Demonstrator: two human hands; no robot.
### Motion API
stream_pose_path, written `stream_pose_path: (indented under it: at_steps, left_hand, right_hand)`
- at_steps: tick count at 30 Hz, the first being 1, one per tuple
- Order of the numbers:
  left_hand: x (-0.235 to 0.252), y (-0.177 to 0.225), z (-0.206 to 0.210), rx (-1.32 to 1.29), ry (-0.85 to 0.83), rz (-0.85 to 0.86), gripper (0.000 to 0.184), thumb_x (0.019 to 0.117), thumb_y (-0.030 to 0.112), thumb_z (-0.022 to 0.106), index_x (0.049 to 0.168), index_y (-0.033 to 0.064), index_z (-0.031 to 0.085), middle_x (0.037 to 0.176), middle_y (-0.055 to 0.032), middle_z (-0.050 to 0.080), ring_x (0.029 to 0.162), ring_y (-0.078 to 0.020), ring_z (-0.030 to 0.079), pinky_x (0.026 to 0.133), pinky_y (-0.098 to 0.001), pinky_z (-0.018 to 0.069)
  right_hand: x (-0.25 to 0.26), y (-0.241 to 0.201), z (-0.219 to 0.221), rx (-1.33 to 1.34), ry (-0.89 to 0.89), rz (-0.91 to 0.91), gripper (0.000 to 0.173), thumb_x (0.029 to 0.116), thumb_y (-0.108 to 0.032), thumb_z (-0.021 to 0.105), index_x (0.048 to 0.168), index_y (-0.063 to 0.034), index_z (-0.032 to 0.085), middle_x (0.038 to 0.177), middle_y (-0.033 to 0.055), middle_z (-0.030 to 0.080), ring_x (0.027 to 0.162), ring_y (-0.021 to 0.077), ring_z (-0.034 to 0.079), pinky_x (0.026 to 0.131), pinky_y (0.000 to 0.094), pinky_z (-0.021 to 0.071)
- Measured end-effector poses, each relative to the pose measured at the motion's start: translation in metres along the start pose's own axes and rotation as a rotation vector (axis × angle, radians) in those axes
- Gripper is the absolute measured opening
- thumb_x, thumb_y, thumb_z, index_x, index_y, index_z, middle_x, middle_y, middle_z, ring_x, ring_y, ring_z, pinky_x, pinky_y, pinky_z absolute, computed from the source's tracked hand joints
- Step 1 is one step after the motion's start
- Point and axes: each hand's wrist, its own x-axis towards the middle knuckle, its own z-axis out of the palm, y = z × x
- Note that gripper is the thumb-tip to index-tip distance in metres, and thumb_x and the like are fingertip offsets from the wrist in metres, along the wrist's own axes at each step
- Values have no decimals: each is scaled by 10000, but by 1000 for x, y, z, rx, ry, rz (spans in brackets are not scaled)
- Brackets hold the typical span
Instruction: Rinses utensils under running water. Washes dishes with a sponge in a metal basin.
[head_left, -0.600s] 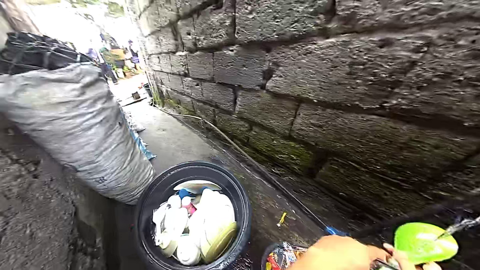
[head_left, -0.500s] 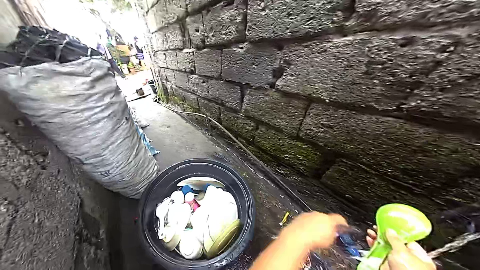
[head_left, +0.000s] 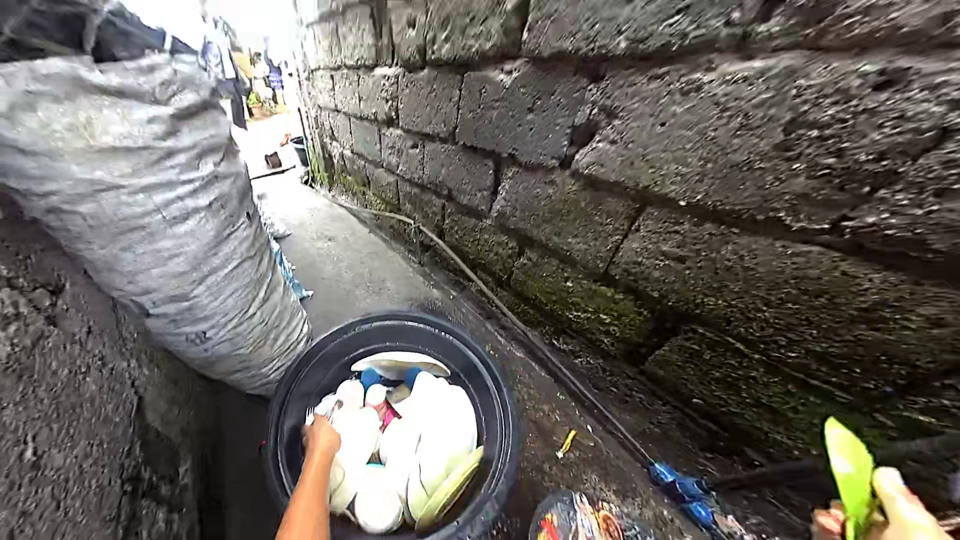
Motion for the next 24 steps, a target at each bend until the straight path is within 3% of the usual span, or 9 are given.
stream_pose_path:
  at_steps: [4,7,9,11,13,15,18,21,24]
  left_hand:
    - [13,-23,16,96,28,-71,794,937,16,630,1593,-45,188,1594,-367,232,1402,-501,416,1130,-535,417]
    - [7,-7,15,185,26,-26,727,920,28,648,1556,-50,305,1583,-367,258,1423,-509,378,1117,-584,409]
    - [-9,26,14,169,41,135,640,912,15,635,1511,-45,416,1586,-357,273,1460,-508,317,1135,-635,357]
    - [-29,80,19,66,25,381,581,934,45,636,1485,-34,471,1580,-350,305,1470,-508,305,1167,-643,313]
    - [-71,150,33,-21,-58,630,530,962,70,616,1476,4,504,1557,-308,383,1461,-474,350,1185,-609,319]
    - [-139,214,57,-144,-221,888,486,984,101,604,1455,5,531,1532,-258,452,1467,-401,376,1228,-519,286]
    - [-262,272,106,-286,-573,1124,457,1032,162,547,1459,1,523,1511,-212,502,1441,-331,436,1219,-479,326]
    - [-349,285,156,-429,-896,992,509,1107,217,401,1551,-28,362,1542,-298,419,1447,-410,406,1202,-546,319]
    - [-380,275,195,-508,-1006,905,522,1138,260,271,1506,-90,391,1455,-341,492,1371,-433,488,1166,-554,350]
  right_hand:
    - [-16,5,-5,45,-20,-204,180,1066,-121,441,1230,-49,465,987,-39,607,837,36,647,790,251,579]
    - [-15,-1,-11,-25,-36,-294,448,951,30,497,1386,34,389,1135,14,567,975,17,627,875,238,557]
    - [-10,-11,-13,-56,-28,-308,617,950,28,466,1533,34,265,1319,91,503,1100,31,591,928,236,526]
    - [-8,-24,-10,-93,12,-311,615,1021,-97,445,1583,3,217,1466,149,431,1198,50,539,986,236,484]
    - [-10,-38,-1,-164,112,-307,636,1011,-245,570,1529,2,295,1369,151,490,1112,75,554,925,262,497]
    - [-9,-50,5,-229,156,-278,722,951,-344,676,1488,16,353,1341,200,516,1079,177,556,909,377,496]
    - [-5,-60,9,-211,224,-197,527,999,-478,599,1294,-50,515,987,52,535,734,101,499,639,331,450]
    - [-17,-77,20,70,287,-101,383,1059,-538,462,1040,-170,565,647,-84,434,471,29,392,434,217,353]
    - [-30,-94,19,440,132,-47,441,1119,-391,287,740,-223,435,470,-103,368,368,17,346,366,179,307]
